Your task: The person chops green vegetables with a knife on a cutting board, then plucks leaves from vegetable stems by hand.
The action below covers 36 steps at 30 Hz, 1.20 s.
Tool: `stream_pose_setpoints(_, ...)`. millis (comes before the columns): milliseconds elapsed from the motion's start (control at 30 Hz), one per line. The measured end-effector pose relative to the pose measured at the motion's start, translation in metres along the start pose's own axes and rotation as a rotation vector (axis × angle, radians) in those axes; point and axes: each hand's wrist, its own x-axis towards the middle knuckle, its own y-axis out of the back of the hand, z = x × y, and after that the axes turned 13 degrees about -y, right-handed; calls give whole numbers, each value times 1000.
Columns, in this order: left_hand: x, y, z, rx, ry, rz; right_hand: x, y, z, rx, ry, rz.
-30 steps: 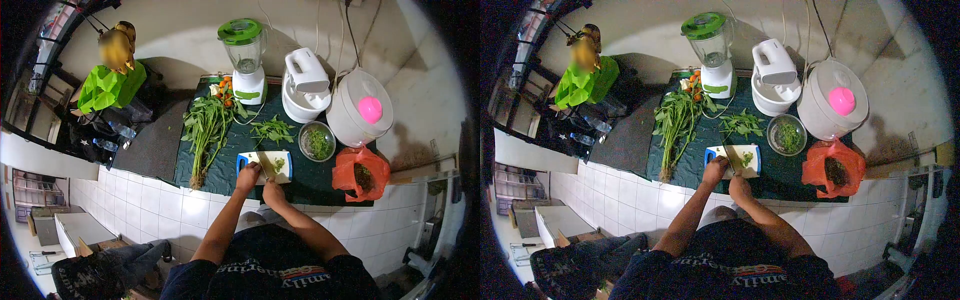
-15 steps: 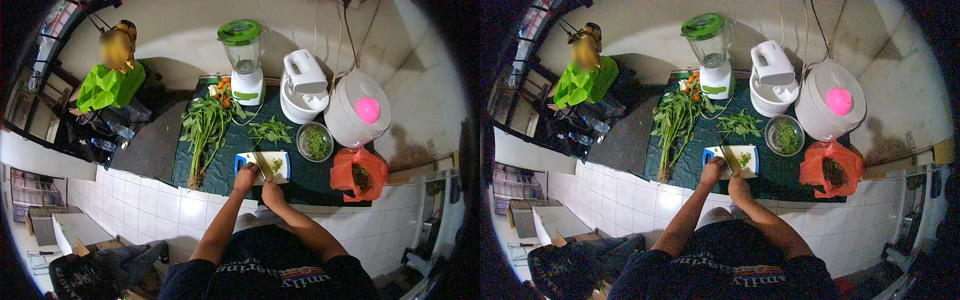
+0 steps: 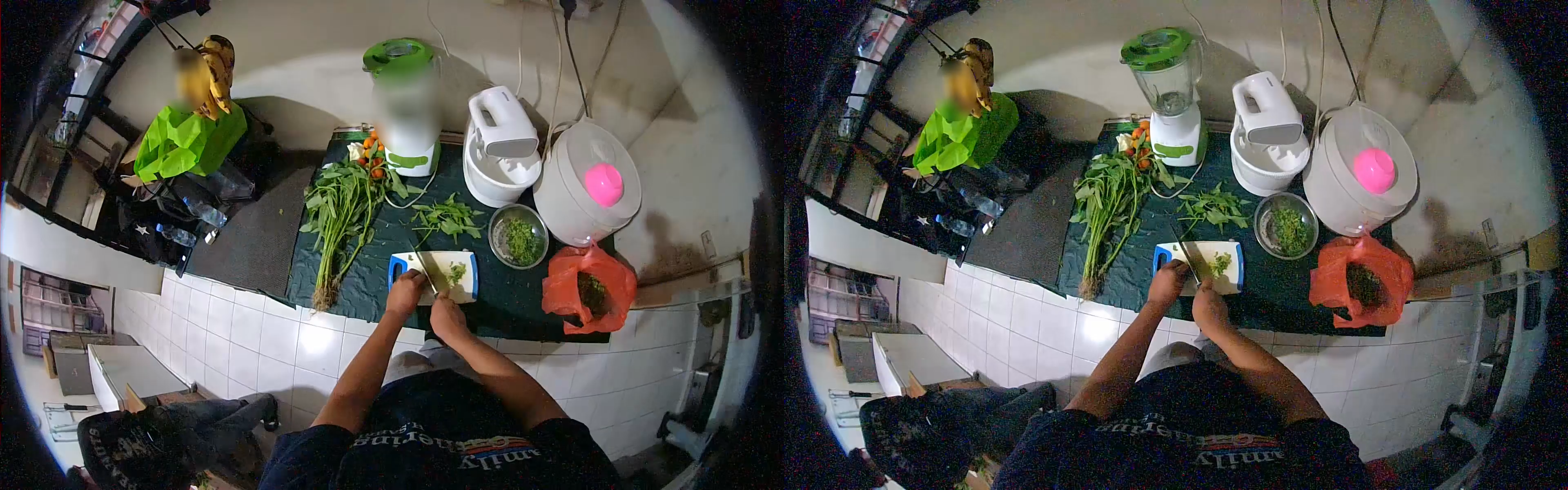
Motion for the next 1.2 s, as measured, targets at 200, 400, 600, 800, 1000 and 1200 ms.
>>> stream_pose_setpoints(200, 1, 7, 8, 38, 4, -21, 8, 13, -4, -83, 141, -22)
stream_pose_setpoints(400, 0, 5, 12, 51, 53, 9, -11, 15, -2, 21, -45, -74)
stream_pose_setpoints(600, -1, 4, 7, 38, 37, 32, 15, 10, -3, 34, 51, -17)
stream_pose_setpoints(800, 0, 3, 8, 43, 79, -41, -2, 6, 5, -85, 38, -24)
stream_pose_setpoints(1000, 1, 7, 9, 65, 46, -5, 13, 8, 0, -9, 12, -51)
stream_pose_setpoints(1200, 1, 6, 8, 8, 52, -27, 4, 10, -5, 0, -10, -65)
